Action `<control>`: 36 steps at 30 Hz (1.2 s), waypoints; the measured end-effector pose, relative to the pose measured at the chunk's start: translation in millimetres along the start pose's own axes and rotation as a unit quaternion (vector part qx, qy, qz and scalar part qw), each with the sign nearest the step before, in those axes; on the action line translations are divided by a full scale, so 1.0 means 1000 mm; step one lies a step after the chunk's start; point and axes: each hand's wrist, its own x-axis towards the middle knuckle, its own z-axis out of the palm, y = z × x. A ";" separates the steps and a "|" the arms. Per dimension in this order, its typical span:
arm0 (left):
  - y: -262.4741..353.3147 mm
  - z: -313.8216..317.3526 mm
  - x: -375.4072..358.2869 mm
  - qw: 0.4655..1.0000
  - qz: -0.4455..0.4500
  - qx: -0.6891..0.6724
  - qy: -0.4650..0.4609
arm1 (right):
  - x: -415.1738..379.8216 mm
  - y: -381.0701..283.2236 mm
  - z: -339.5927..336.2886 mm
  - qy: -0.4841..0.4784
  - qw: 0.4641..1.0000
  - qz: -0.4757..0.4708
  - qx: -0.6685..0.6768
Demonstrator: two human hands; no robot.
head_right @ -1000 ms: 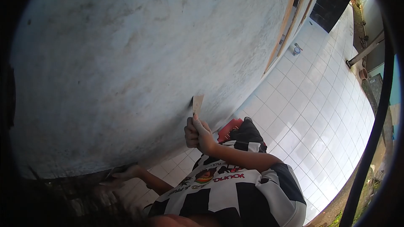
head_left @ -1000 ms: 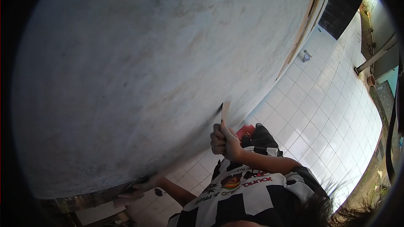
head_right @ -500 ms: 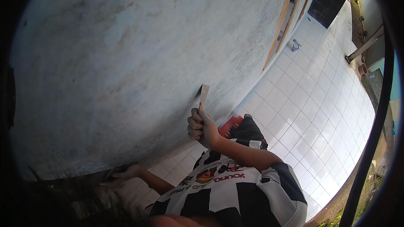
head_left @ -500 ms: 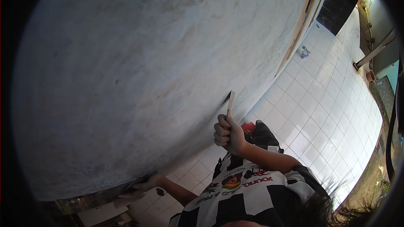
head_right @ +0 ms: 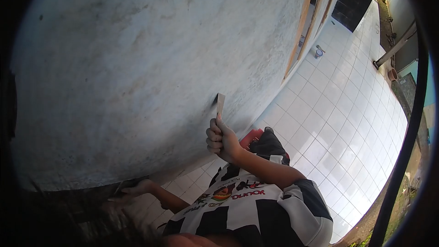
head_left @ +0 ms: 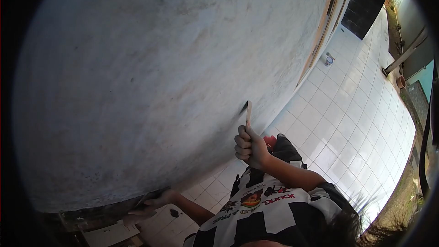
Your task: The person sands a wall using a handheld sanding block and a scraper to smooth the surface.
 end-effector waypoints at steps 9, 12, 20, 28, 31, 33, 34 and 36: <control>0.001 -0.002 -0.001 0.998 0.029 0.049 -0.011 | -0.004 -0.003 0.003 -0.001 1.000 0.001 -0.003; 0.002 0.002 0.000 0.998 0.043 0.053 0.010 | -0.009 0.008 0.003 0.005 1.000 -0.007 -0.002; -0.001 -0.008 0.000 0.998 -0.021 0.031 -0.041 | -0.004 0.003 0.004 -0.006 0.999 -0.031 -0.024; -0.004 -0.008 0.004 0.994 0.069 0.082 -0.002 | -0.003 0.004 0.002 -0.002 1.000 -0.005 0.009; -0.004 0.004 0.001 0.999 0.040 -0.008 -0.001 | -0.008 0.026 0.002 -0.002 0.998 0.058 0.023; -0.005 0.008 -0.001 0.998 0.022 -0.065 -0.003 | -0.004 0.020 0.000 -0.002 0.999 0.034 0.021; -0.005 0.007 -0.001 0.996 0.014 -0.091 -0.005 | -0.002 0.014 0.001 0.002 1.000 0.013 0.022; -0.007 0.000 -0.002 0.994 0.005 -0.113 -0.006 | 0.002 0.007 0.000 -0.016 0.999 -0.023 0.018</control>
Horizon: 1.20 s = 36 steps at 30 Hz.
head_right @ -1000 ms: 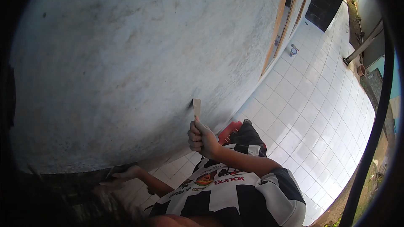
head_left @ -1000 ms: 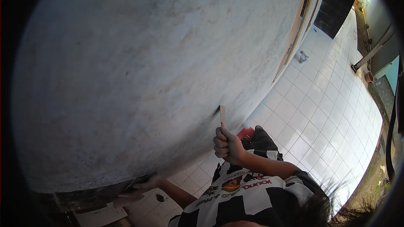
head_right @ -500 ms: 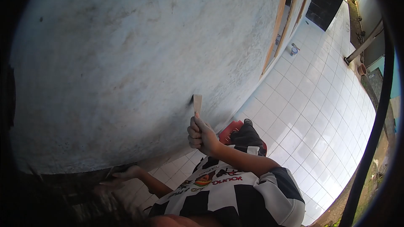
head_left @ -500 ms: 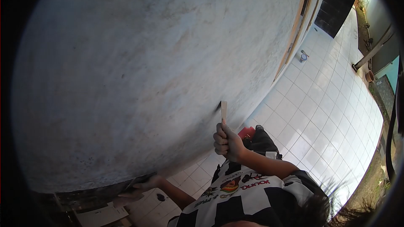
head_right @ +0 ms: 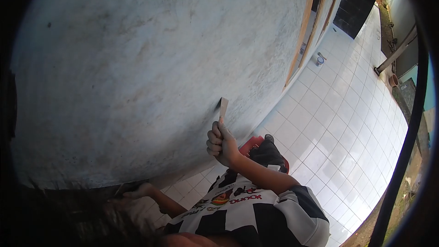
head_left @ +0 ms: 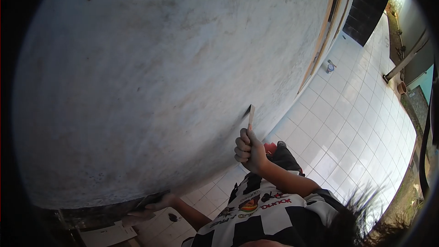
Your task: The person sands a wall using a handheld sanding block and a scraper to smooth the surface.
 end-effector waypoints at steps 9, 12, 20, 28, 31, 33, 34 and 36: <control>0.003 -0.009 0.001 0.999 -0.030 -0.010 -0.019 | 0.005 0.005 -0.003 0.013 1.000 0.007 0.008; 0.005 -0.004 0.001 0.999 -0.032 -0.015 -0.017 | -0.004 0.023 -0.006 -0.002 0.999 0.037 0.004; -0.051 -0.050 -0.015 0.983 -0.178 -0.036 0.000 | 0.001 0.002 -0.001 0.011 1.000 0.014 0.008; -0.031 -0.031 -0.008 0.991 -0.121 0.000 0.048 | 0.009 -0.006 0.003 0.005 0.999 -0.031 -0.015; -0.037 -0.028 -0.012 0.975 -0.201 -0.032 0.092 | -0.002 0.024 -0.005 -0.025 0.997 0.077 0.013; -0.040 -0.034 -0.012 0.974 -0.202 -0.032 0.099 | 0.000 0.019 -0.008 -0.029 0.998 0.055 0.007; -0.052 -0.045 -0.012 0.987 -0.153 -0.018 0.037 | 0.000 0.014 -0.007 -0.027 0.999 0.035 0.004; -0.064 -0.056 -0.011 0.994 -0.104 -0.002 -0.026 | 0.005 0.004 -0.010 -0.014 1.000 0.008 0.006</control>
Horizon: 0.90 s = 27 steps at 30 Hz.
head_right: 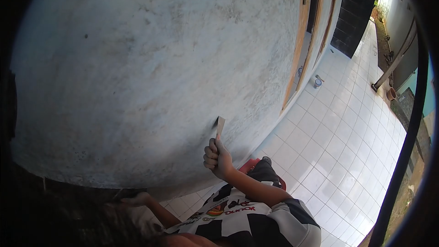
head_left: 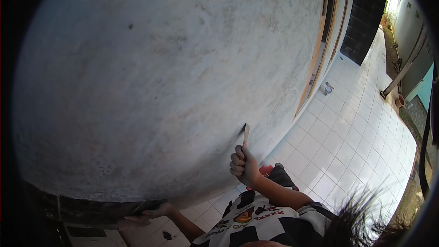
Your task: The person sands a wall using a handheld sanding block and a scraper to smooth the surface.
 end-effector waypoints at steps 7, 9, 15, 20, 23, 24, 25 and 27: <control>0.047 0.046 0.001 0.994 0.069 0.084 0.019 | -0.006 0.023 -0.011 0.025 0.998 0.056 0.000; 0.055 0.049 0.002 0.993 0.081 0.090 0.016 | 0.006 -0.007 -0.007 0.033 0.999 -0.021 -0.037; 0.009 0.013 -0.002 1.000 -0.010 0.006 0.011 | -0.004 0.026 -0.016 0.070 0.995 0.032 -0.059; 0.088 0.058 -0.003 0.983 0.109 0.143 0.037 | 0.011 -0.012 -0.015 0.068 0.985 -0.084 -0.136; 0.098 0.073 -0.006 0.986 0.102 0.124 0.043 | 0.001 0.018 -0.008 0.035 0.997 0.029 -0.055; 0.095 0.070 -0.006 0.986 0.104 0.126 0.042 | 0.001 0.018 -0.010 0.035 0.998 0.030 -0.052; 0.086 0.065 -0.006 0.990 0.090 0.109 0.030 | 0.000 0.017 -0.009 0.027 0.998 0.037 -0.050; 0.068 0.056 -0.004 0.991 0.078 0.104 0.018 | 0.003 0.000 -0.008 0.009 0.999 0.003 -0.046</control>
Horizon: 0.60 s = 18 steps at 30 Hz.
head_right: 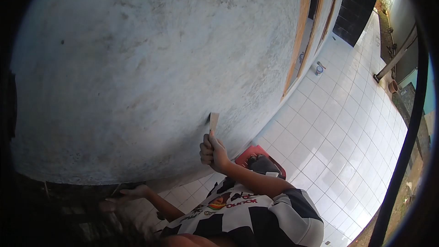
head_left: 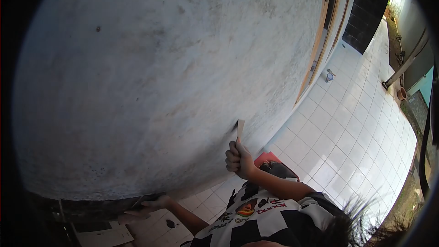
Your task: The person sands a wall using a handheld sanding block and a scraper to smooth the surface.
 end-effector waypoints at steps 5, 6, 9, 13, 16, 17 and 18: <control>0.010 0.002 0.003 1.000 0.025 0.010 -0.005 | -0.005 0.001 0.002 0.010 1.000 0.021 0.006; 0.014 0.006 0.002 1.000 0.025 0.014 -0.003 | -0.009 0.004 0.000 -0.009 0.998 0.060 0.015; 0.019 0.005 0.002 1.000 -0.015 -0.001 0.002 | -0.003 -0.017 0.007 -0.015 0.996 0.081 0.022; 0.024 0.009 0.002 0.998 0.002 0.056 0.012 | -0.005 -0.011 -0.002 -0.011 0.999 0.019 -0.030; 0.042 0.013 -0.003 0.998 -0.040 0.049 -0.011 | -0.018 -0.003 -0.015 -0.020 0.986 0.155 -0.056; 0.051 0.012 -0.011 0.997 -0.045 0.062 -0.001 | -0.022 -0.010 -0.014 -0.018 0.983 0.169 -0.064; 0.058 0.010 -0.021 0.997 0.023 0.076 -0.024 | -0.026 -0.019 -0.013 -0.010 0.984 0.132 -0.120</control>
